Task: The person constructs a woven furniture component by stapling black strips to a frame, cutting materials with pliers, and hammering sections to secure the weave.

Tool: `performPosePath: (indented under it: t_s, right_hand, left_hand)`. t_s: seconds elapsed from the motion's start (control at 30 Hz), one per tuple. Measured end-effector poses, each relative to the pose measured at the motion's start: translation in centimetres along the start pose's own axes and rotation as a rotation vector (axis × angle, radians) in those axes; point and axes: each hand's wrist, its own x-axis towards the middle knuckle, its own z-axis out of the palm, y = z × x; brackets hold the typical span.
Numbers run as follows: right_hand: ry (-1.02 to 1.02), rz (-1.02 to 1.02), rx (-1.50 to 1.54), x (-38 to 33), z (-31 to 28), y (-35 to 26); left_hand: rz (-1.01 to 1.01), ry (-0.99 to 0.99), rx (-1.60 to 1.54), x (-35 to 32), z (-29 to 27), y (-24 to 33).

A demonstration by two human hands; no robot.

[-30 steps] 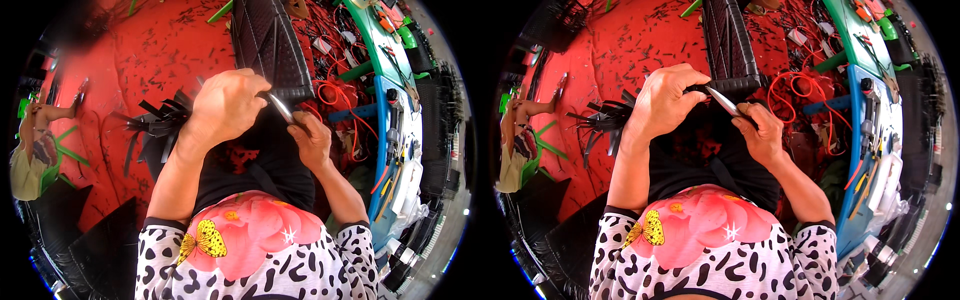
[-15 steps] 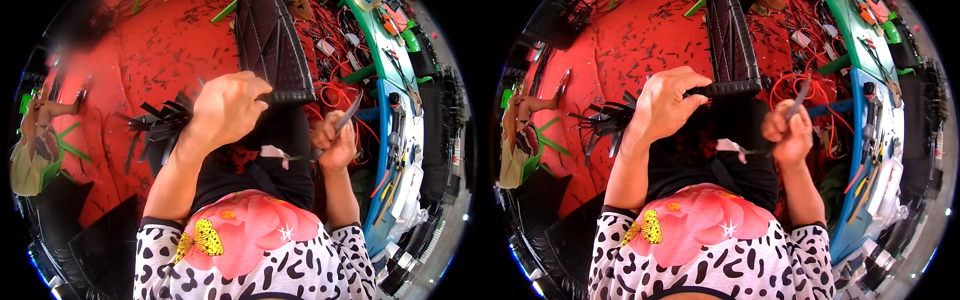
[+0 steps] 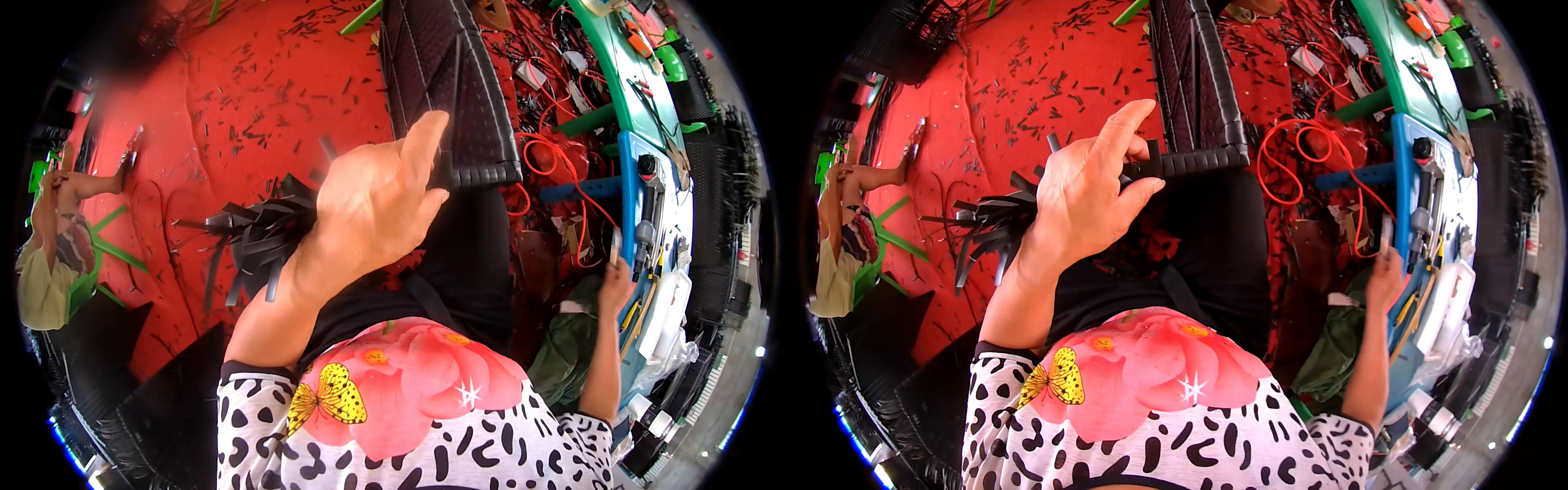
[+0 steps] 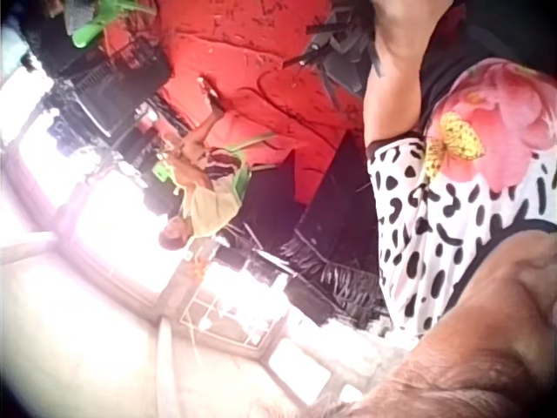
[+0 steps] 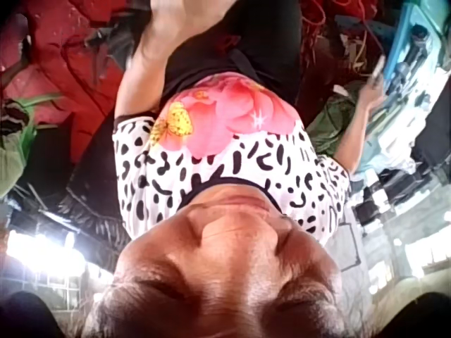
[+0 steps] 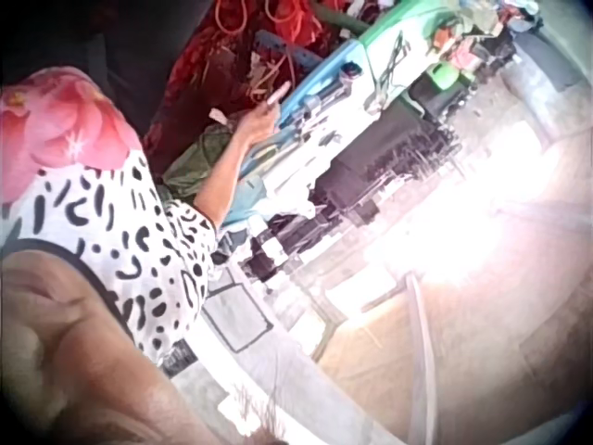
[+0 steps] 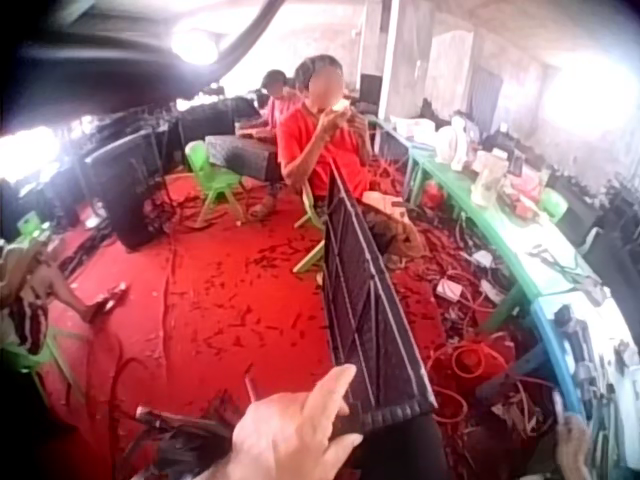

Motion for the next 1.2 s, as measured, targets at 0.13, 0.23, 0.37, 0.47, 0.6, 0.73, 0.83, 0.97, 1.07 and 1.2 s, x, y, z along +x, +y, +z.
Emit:
performPosePath:
  t_s: [0.13,0.23,0.37,0.47,0.6,0.73,0.83,0.97,1.07,1.2]
  right_hand:
    - [0.206,0.013,-0.42,1.9,-5.7,12.1]
    - [0.023,0.295,-0.647,5.8,-9.7,12.8]
    - [0.14,0.0,-0.265,10.5,-7.8,10.5]
    - [-0.054,-0.16,0.425,10.3,-5.1,-10.9]
    - [-0.16,-1.062,0.848,9.9,-6.4,-29.6]
    - [-0.593,-1.121,0.764,10.7,-6.4,-37.1]
    - [-0.82,-1.125,0.624,11.7,-6.4,-38.3]
    - [-1.1,-1.098,0.447,12.2,-6.5,-39.1]
    - [-1.05,-1.041,0.531,11.4,-6.3,-39.2]
    - [-0.964,-1.001,0.64,10.8,-6.2,-39.4]
  left_hand:
    - [0.022,-0.008,0.004,0.3,-0.3,0.4]
    - [0.033,0.007,-0.018,0.3,-0.7,0.5]
    - [0.1,0.038,-0.002,0.4,-0.5,0.2]
    - [0.128,0.026,0.017,0.5,-0.5,0.8]
    - [0.144,0.027,0.031,0.1,-0.7,0.1]
    - [0.056,-0.006,0.002,0.6,-1.4,0.6]
    - [0.034,-0.016,-0.063,0.9,-1.2,0.6]
    - [0.056,-0.009,-0.105,0.7,-1.2,0.5]
    - [0.074,0.015,-0.176,0.6,-1.4,0.2]
    - [0.032,0.065,-0.276,0.6,-1.9,0.9]
